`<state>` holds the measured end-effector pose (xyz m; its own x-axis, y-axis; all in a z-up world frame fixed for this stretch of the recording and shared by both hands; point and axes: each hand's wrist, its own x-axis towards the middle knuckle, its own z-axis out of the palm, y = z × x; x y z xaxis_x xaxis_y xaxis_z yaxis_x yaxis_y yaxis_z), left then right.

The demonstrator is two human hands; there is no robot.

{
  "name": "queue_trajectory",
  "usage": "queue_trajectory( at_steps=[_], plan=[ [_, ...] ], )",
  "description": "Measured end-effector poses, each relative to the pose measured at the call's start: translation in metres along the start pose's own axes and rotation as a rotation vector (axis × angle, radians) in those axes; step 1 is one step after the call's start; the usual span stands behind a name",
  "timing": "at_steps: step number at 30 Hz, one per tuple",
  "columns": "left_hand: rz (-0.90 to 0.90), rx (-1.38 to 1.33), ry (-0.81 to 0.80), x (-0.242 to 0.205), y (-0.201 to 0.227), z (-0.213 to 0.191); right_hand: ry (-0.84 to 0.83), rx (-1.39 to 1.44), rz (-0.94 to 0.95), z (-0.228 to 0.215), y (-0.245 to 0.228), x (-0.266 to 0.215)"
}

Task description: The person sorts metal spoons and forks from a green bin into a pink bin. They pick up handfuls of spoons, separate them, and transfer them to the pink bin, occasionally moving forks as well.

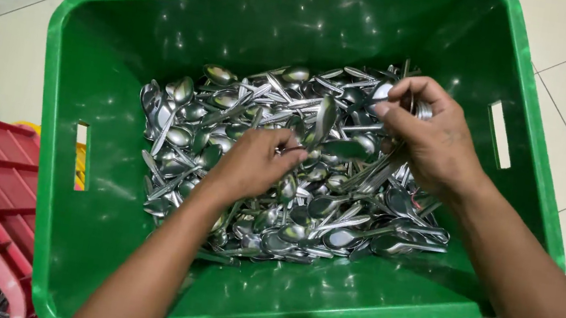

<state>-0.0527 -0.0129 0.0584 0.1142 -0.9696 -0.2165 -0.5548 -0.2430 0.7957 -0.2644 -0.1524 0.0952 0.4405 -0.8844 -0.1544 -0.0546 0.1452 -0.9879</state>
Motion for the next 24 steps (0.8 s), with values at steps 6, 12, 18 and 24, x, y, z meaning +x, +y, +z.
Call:
queue_trajectory(
  at_steps=[6,12,18,24],
  plan=[
    [-0.007,-0.669,0.127,0.012,0.002,0.027,0.080,-0.069,-0.135,0.009,0.003,-0.003],
    [-0.049,-0.787,0.218,0.018,-0.009,0.019,0.036,-0.087,-0.114,-0.004,-0.003,-0.001],
    [0.003,-0.841,-0.011,0.007,0.007,0.023,0.019,0.026,-0.153,0.019,0.002,-0.013],
    [-0.006,-0.909,-0.158,-0.001,0.016,0.027,-0.095,0.277,-0.160,0.006,0.008,-0.003]
  ],
)
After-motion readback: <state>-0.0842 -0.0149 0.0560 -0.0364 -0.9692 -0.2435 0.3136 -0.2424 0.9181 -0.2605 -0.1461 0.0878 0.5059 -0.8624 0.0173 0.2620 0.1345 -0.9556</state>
